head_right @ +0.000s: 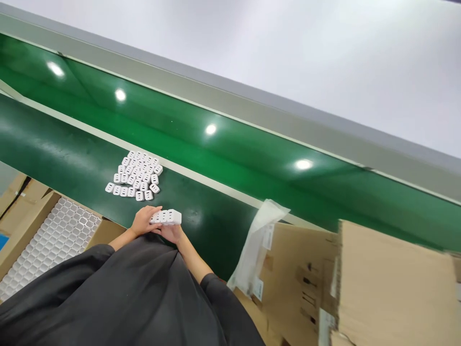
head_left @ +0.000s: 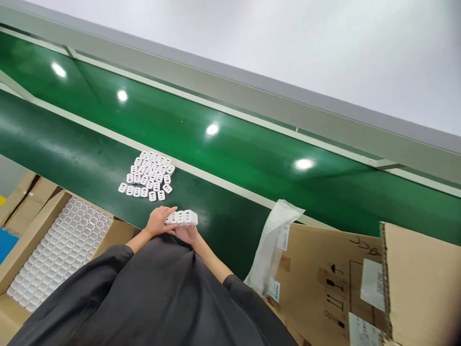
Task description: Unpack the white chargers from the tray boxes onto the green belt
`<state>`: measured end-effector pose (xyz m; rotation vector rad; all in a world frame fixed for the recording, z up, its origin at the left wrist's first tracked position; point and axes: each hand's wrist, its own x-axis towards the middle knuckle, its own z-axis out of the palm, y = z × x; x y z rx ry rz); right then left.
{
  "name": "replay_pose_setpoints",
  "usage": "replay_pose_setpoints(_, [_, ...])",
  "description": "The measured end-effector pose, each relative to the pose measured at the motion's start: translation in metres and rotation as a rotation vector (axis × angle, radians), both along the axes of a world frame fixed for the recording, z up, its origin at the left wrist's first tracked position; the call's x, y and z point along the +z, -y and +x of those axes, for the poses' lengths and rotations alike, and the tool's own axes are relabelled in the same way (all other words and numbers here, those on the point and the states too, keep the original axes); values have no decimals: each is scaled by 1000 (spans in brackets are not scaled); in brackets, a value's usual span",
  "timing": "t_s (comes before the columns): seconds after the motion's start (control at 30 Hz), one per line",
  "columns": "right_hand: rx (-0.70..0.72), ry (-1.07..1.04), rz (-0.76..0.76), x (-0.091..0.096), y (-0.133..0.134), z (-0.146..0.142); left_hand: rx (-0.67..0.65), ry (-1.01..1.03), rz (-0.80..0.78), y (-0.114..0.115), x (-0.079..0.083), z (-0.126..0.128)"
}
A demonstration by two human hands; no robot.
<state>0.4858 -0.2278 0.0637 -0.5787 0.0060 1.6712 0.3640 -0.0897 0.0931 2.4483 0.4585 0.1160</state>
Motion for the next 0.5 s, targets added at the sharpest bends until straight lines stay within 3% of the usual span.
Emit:
replay_pose_setpoints(0.27, [185,-15,-57,8,-29,-3,67,-65,39,-15,-2,-24])
replay_pose_setpoints(0.5, [119,141,-153,-3,-16,20,25,-103,129,-25,6,-27])
